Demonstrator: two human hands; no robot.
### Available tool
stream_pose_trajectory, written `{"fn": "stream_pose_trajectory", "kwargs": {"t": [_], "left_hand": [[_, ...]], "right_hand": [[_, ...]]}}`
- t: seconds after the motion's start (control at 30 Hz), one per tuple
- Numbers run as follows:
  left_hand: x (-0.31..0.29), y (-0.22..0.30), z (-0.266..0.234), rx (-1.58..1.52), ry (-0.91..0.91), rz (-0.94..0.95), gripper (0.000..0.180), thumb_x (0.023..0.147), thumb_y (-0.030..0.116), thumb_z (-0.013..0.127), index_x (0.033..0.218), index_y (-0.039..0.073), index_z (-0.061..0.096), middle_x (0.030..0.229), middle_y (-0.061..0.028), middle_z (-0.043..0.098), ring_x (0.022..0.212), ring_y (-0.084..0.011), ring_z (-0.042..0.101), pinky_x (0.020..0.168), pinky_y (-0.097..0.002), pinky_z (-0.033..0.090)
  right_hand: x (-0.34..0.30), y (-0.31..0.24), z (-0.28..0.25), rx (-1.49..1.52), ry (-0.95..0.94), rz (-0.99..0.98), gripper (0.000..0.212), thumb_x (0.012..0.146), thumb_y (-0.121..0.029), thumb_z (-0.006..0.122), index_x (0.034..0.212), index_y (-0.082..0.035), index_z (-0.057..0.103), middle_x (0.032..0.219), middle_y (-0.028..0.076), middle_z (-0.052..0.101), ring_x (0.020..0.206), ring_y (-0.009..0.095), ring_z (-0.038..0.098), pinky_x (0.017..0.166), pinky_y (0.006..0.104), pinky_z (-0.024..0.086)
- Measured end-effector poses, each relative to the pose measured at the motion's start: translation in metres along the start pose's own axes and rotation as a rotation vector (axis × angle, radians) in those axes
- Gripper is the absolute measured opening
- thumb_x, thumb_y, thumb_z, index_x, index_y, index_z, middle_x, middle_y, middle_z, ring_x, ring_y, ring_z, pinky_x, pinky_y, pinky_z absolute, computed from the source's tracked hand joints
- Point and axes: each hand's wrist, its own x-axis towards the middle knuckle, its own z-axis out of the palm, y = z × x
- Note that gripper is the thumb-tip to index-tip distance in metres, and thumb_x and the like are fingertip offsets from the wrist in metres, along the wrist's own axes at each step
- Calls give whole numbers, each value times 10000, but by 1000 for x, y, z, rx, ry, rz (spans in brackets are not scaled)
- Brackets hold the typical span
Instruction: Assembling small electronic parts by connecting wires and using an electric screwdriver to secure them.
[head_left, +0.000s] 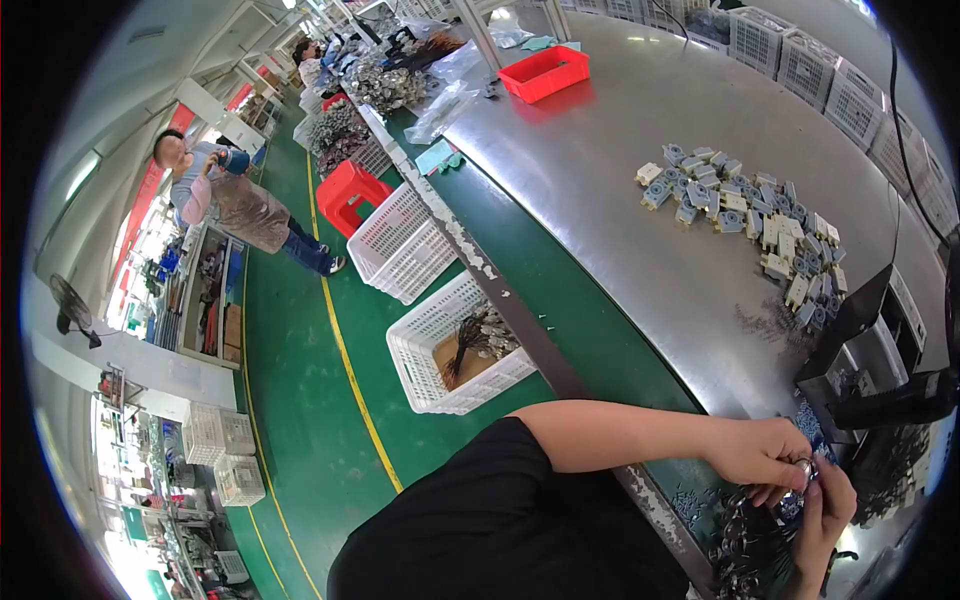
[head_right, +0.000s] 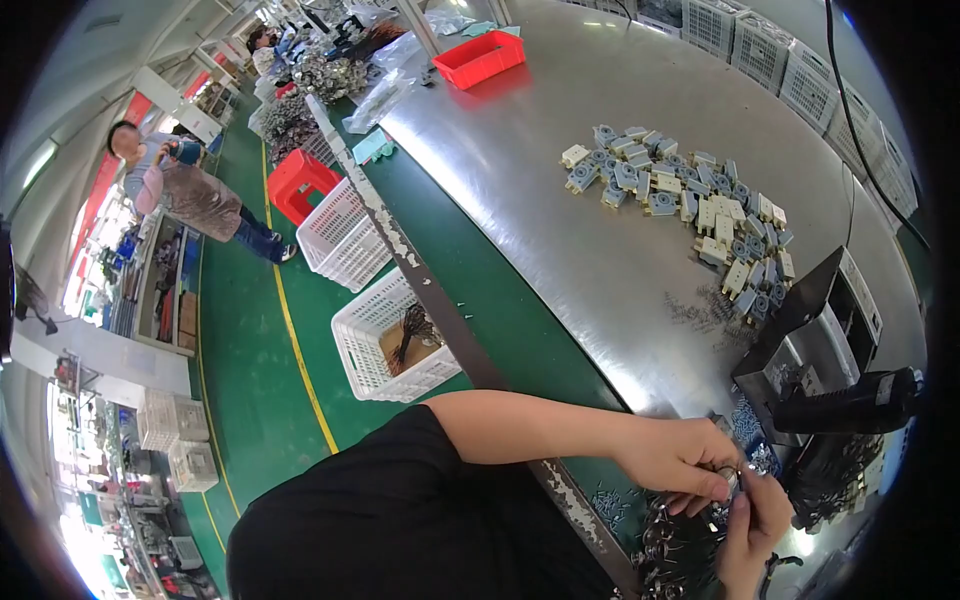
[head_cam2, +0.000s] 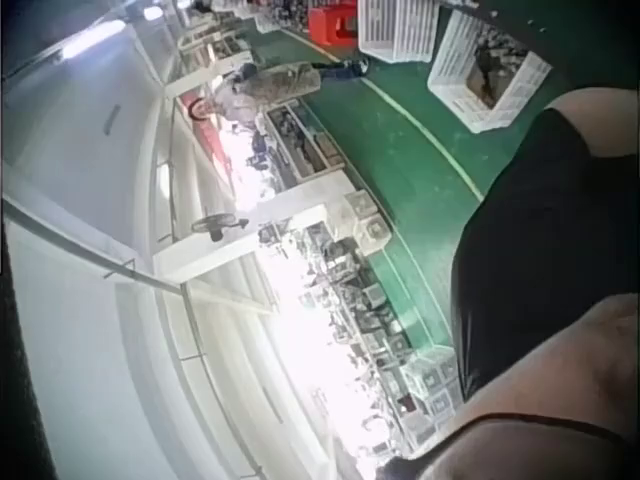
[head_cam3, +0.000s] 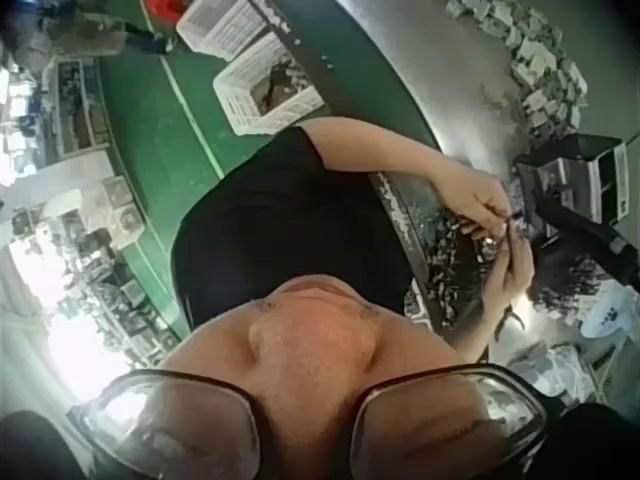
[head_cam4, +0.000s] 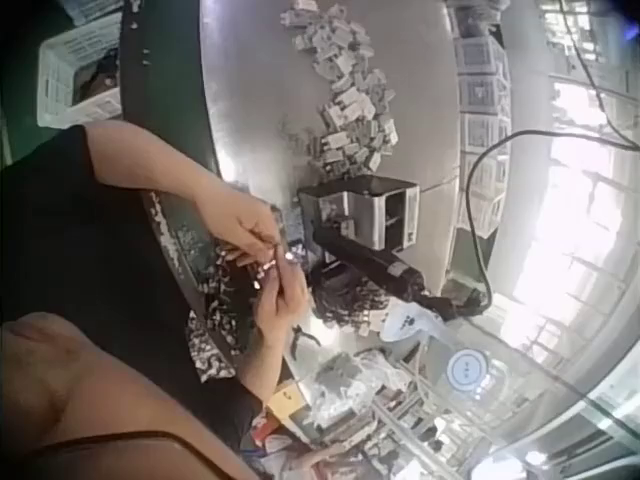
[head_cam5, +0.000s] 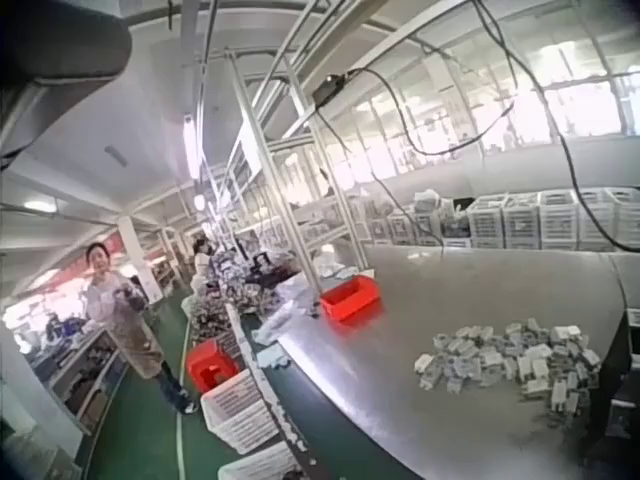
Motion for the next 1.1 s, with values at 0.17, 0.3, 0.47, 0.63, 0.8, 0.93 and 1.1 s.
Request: {"fn": "stream_pose_trajectory", "kwargs": {"t": [0.17,0.3,0.47,0.63,0.8,0.93,1.1], "left_hand": [[11,-5,-11,172,136,-6,203,1096,169,535,1102,-25,597,799,-95,747,662,-158,735,604,-312,590],[-20,4,7,586,504,-11,139,1026,136,654,1017,6,604,805,-159,729,744,-322,753,658,-400,571],[3,4,1,221,347,15,157,1096,147,576,1074,-6,598,783,-77,707,615,-111,661,553,-260,529],[4,1,1,-89,240,18,271,1124,234,545,1124,-32,596,785,-88,692,635,-128,655,562,-251,529],[-27,45,-23,658,338,71,287,1015,235,714,1160,-9,671,887,-117,745,773,-225,730,701,-329,573],[-52,65,-105,1558,987,213,382,902,308,803,1171,49,723,996,-139,742,955,-324,720,829,-413,572],[-125,60,-200,1976,1334,-249,422,914,313,785,1253,70,723,1207,-147,717,1169,-315,658,990,-436,532]], "right_hand": [[11,15,18,-74,316,-182,280,922,-11,663,1181,46,753,859,145,695,752,262,648,697,358,470],[42,-32,33,60,84,-229,359,933,34,641,1286,65,698,936,184,729,803,295,709,745,351,545],[45,-25,16,183,155,-309,398,917,50,620,1308,67,694,866,161,699,741,253,658,700,342,509],[44,-29,5,196,122,-312,378,916,37,627,1284,57,713,862,155,708,744,268,669,706,342,522],[43,-43,-17,-98,-17,-113,663,719,-184,850,1343,-30,683,772,82,612,736,269,598,710,376,503],[25,-16,-34,-536,-53,-104,358,674,-129,852,988,-7,729,853,143,649,830,388,614,795,454,506],[27,-21,-21,-547,-140,-47,338,683,-92,847,992,-17,734,918,144,642,920,381,617,836,467,512]]}}
